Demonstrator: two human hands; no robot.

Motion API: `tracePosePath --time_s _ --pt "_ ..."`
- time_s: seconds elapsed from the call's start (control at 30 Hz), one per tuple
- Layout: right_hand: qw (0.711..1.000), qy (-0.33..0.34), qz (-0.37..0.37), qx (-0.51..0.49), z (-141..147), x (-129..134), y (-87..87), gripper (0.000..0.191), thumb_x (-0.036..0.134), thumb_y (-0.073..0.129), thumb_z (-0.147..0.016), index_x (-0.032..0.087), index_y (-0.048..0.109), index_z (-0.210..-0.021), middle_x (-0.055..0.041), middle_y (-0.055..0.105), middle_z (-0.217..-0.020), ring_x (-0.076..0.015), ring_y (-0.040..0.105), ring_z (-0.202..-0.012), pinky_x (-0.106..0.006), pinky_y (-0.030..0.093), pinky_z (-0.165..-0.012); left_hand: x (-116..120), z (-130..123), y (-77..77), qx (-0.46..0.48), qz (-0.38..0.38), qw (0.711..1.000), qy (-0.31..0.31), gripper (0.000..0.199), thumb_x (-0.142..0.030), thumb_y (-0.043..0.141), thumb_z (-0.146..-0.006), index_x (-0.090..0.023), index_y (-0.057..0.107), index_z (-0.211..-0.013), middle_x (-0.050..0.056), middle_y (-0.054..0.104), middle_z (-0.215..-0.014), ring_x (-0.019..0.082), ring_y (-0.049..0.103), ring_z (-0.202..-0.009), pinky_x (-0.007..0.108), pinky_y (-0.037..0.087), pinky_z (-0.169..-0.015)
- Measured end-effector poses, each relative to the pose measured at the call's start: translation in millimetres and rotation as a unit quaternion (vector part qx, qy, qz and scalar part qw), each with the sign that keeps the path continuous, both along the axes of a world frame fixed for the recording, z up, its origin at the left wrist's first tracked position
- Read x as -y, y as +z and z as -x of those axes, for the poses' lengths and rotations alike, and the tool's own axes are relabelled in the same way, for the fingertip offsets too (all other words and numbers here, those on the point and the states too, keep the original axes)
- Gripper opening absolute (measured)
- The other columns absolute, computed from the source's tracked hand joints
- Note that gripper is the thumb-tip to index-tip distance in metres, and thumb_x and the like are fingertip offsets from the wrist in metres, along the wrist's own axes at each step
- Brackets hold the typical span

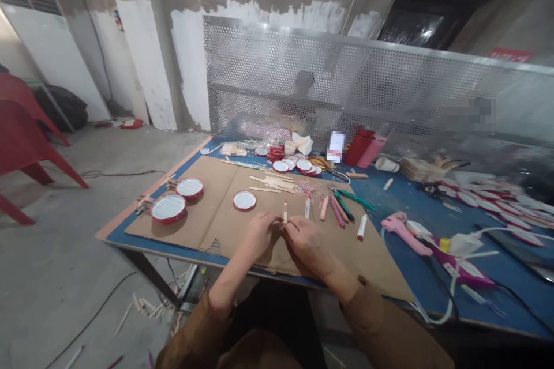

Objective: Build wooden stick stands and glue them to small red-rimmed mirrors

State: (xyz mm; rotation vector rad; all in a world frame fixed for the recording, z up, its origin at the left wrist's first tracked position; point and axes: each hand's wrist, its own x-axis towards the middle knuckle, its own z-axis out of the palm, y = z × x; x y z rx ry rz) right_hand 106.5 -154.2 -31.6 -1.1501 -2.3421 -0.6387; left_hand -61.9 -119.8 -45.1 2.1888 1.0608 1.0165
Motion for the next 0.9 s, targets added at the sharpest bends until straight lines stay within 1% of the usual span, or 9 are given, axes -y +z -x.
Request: tracePosePath --time_s 0.1,0.17,0.33,0.5,0.63,0.73,0.8,0.83,0.9 --pt "1.0 0.0 0.022 0.0 -2 3 -1.0 0.022 0.011 0.046 -0.094 0.016 0.059 -0.077 -0.0065 0.059 -0.078 -0.0186 0.05 -0.074 -0.03 0.04 -0.069 4 -3 0.9 -0.073 -0.038 0.996 -0.023 0.038 -0.004 0.045 -0.083 -0.019 0.065 -0.112 0.008 0.064 -0.122 0.02 0.055 -0.12 0.036 0.042 -0.097" --pt "1.0 0.004 0.027 0.0 -3 3 -1.8 0.023 0.009 0.046 -0.093 0.015 0.059 -0.076 -0.0066 0.059 -0.077 -0.0188 0.049 -0.073 -0.03 0.041 -0.069 7 -5 1.8 -0.126 -0.049 0.991 -0.02 0.039 -0.006 0.046 -0.086 -0.021 0.064 -0.118 0.008 0.062 -0.127 0.023 0.051 -0.125 0.04 0.04 -0.099" --pt "0.999 0.008 0.033 0.009 -4 4 -0.6 0.02 0.008 0.048 -0.091 0.014 0.062 -0.078 -0.0067 0.061 -0.079 -0.0193 0.05 -0.074 -0.031 0.042 -0.067 11 -6 3.7 -0.187 -0.053 0.981 -0.007 0.036 -0.012 0.046 -0.09 -0.024 0.063 -0.12 0.007 0.063 -0.125 0.022 0.052 -0.123 0.041 0.038 -0.099" --pt "0.998 0.017 0.059 -0.03 -5 10 1.2 0.018 0.009 0.047 -0.093 0.014 0.064 -0.087 -0.0083 0.065 -0.089 -0.019 0.054 -0.082 -0.031 0.047 -0.076 11 -7 1.6 -0.206 -0.07 0.976 0.008 0.035 -0.015 0.048 -0.091 -0.025 0.064 -0.12 0.007 0.064 -0.123 0.022 0.052 -0.122 0.04 0.039 -0.096" --pt "0.997 0.017 0.032 -0.063 -15 24 3.5 0.016 0.012 0.048 -0.093 0.014 0.065 -0.094 -0.0082 0.065 -0.09 -0.0186 0.057 -0.085 -0.031 0.048 -0.079 11 -8 -0.9 -0.209 -0.089 0.974 0.015 0.032 -0.017 0.046 -0.092 -0.027 0.067 -0.115 0.006 0.065 -0.121 0.022 0.053 -0.12 0.04 0.04 -0.095" --pt "0.996 -0.029 -0.024 -0.079 -41 39 8.1 0.018 0.014 0.047 -0.094 0.015 0.065 -0.097 -0.0076 0.066 -0.088 -0.0186 0.058 -0.084 -0.031 0.047 -0.079 10 -8 -3.1 -0.211 -0.091 0.973 0.014 0.034 -0.015 0.046 -0.091 -0.028 0.066 -0.116 0.004 0.065 -0.122 0.022 0.053 -0.121 0.04 0.04 -0.095" --pt "0.994 -0.075 -0.047 -0.063 -70 50 12.6 0.021 0.017 0.043 -0.096 0.015 0.065 -0.097 -0.0081 0.067 -0.088 -0.0194 0.06 -0.085 -0.033 0.047 -0.08 9 -7 -5.5 -0.21 -0.094 0.973 0.011 0.037 -0.012 0.046 -0.09 -0.028 0.065 -0.117 0.004 0.065 -0.123 0.023 0.052 -0.123 0.041 0.04 -0.096" --pt "0.992 -0.109 -0.031 -0.049 -88 55 15.1 0.023 0.019 0.043 -0.096 0.015 0.065 -0.098 -0.0087 0.068 -0.092 -0.0198 0.061 -0.088 -0.033 0.046 -0.083 9 -6 -6.7 -0.208 -0.097 0.973 0.009 0.038 -0.011 0.045 -0.089 -0.028 0.066 -0.117 0.004 0.064 -0.123 0.023 0.051 -0.124 0.041 0.039 -0.097" --pt "0.977 -0.208 -0.029 -0.018 -126 64 20.1 0.024 0.023 0.043 -0.096 0.016 0.066 -0.091 -0.0082 0.069 -0.089 -0.0202 0.062 -0.084 -0.032 0.045 -0.079 9 -5 -8.4 -0.198 -0.107 0.974 0.003 0.04 -0.01 0.044 -0.089 -0.027 0.066 -0.116 0.005 0.064 -0.124 0.023 0.05 -0.125 0.041 0.04 -0.098"
